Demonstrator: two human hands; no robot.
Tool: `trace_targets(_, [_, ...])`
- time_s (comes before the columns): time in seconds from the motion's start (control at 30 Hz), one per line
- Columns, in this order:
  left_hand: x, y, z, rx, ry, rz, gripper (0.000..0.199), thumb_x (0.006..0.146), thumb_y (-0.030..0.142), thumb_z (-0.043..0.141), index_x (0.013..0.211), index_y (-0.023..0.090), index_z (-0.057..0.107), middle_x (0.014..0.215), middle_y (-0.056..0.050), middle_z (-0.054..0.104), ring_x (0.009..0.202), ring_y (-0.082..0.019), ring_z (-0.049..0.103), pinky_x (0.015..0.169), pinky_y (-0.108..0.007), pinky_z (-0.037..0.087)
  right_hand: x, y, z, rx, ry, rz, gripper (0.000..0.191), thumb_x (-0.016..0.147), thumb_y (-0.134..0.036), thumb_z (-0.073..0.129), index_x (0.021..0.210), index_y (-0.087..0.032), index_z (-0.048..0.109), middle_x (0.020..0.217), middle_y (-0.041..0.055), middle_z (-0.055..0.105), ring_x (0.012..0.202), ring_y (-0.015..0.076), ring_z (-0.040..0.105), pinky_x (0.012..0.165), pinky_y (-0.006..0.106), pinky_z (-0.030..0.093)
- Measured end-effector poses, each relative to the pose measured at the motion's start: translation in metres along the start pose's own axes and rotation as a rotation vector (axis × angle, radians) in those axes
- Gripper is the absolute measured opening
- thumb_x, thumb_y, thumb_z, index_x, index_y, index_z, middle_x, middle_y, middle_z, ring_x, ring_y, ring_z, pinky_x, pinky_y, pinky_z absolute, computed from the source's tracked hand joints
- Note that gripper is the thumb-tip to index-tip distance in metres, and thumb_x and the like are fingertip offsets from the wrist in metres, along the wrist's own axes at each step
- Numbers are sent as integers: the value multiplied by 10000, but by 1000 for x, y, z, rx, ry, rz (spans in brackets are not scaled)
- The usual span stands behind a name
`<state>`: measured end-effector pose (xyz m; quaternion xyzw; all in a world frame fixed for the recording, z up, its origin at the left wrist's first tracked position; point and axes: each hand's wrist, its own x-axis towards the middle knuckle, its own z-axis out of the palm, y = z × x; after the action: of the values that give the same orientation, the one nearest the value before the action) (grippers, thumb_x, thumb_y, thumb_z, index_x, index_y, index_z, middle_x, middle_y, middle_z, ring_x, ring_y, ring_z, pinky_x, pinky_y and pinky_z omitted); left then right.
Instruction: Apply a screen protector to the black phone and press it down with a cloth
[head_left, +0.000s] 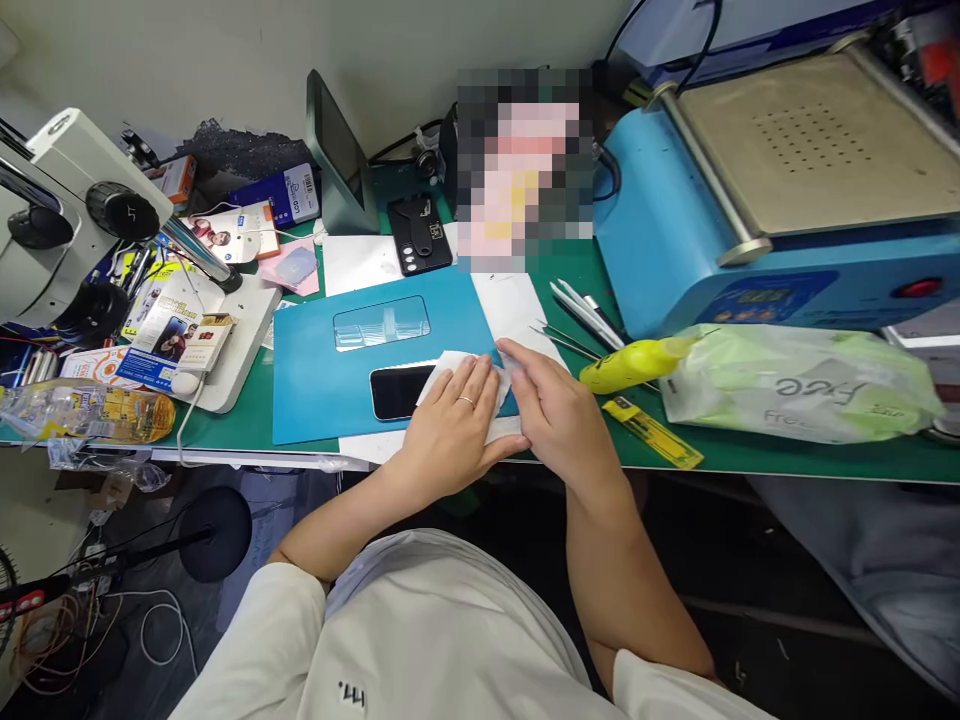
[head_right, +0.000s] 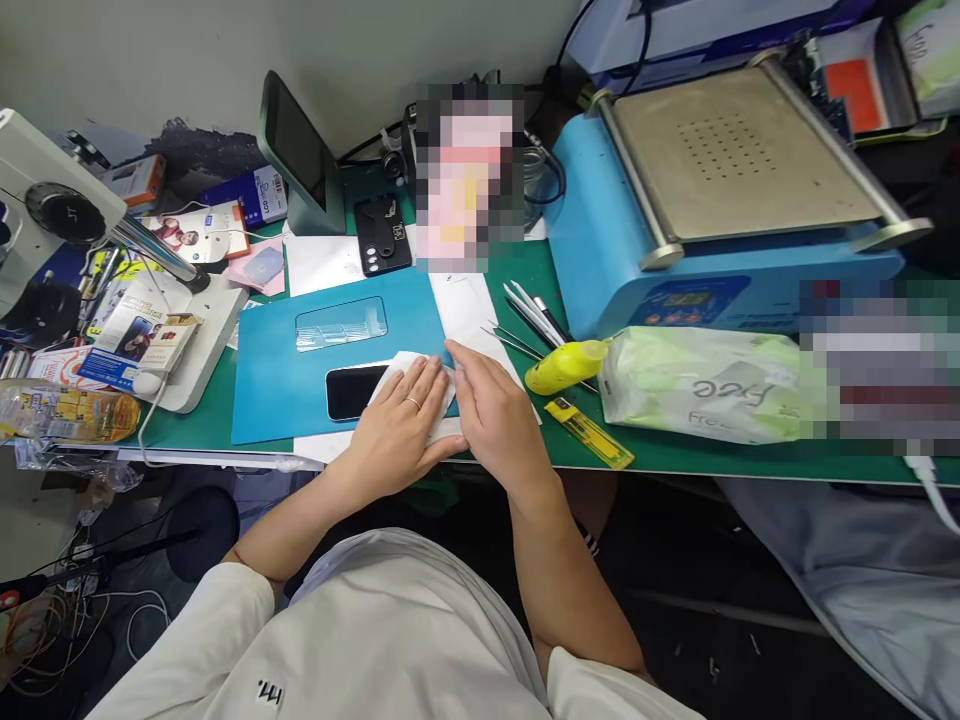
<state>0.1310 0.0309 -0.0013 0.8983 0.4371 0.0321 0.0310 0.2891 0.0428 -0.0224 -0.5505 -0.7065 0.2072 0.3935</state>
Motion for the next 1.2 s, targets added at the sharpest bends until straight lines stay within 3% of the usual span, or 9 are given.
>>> trace_targets(0.1, [-4,-6,-4,-21,-5,-24,836,1027,659,286,1566,23,350,1673,-179,316,1582,-299,258,1291,-463,254,0,-1,-1,13,6,11,469,1062,-377,339,1421,-211,591,1380,135,681,1285,290,641,1094,480,524])
trace_targets(0.4, [-75,-35,-19,-16,-57,-233,759,1061,576,278,1607,50,233,1699,-201,226,1597,-323,183,1259,-545,320,1,-8,0,-20,-4,-37,463,1064,-330,336,1456,-226,560,1402,117,667,1324,279,608,1110,495,519])
trace_targets(0.47, [-69,-38,-20,-10,-66,-265,785,1056,585,284,1603,25,232,1696,-222,217,1597,-340,163,1261,-552,311,1,-7,0,-20,-10,-34,468,1064,-326,332,1465,-224,551,1410,121,661,1332,282,601,1113,506,515])
trace_targets(0.57, [-38,-34,-19,-12,-82,-244,848,1040,626,287,1583,-25,272,1689,-241,221,1591,-365,177,1265,-539,302,1,-5,1,-22,-4,-40,469,1064,-322,333,1462,-206,552,1411,133,658,1332,280,600,1115,501,511])
trace_targets(0.73, [9,-14,-10,-48,-69,-41,829,1041,638,256,1580,12,321,1685,-188,272,1591,-302,222,1297,-471,244,1,0,0,2,10,-19,445,1056,-359,370,1417,-222,591,1376,128,683,1291,283,634,1096,485,522])
trace_targets(0.8, [7,-8,-8,-54,-48,-8,824,1043,637,241,1581,18,319,1690,-180,259,1597,-295,203,1300,-464,232,0,1,-1,22,25,-3,435,1054,-365,382,1393,-213,610,1353,131,696,1266,280,651,1082,469,533])
trace_targets(0.9, [-20,-11,-10,-71,-59,22,857,1024,674,261,1596,36,286,1705,-170,214,1603,-291,177,1297,-463,236,0,-1,-2,26,25,-26,431,1051,-354,401,1393,-198,612,1354,135,696,1279,280,643,1096,454,524])
trace_targets(1.07, [-62,-45,-23,-56,-86,-95,782,1051,612,265,1616,72,234,1702,-180,229,1602,-300,179,1272,-515,289,0,-6,0,-23,-11,-58,450,1051,-338,396,1442,-204,572,1405,127,665,1333,286,602,1132,479,499])
trace_targets(1.2, [-48,-50,-24,-30,-74,-200,797,1047,598,315,1603,31,250,1694,-227,210,1592,-349,189,1263,-556,288,0,-6,3,-59,-40,-77,467,1056,-337,363,1468,-215,545,1427,129,648,1359,290,578,1143,523,486])
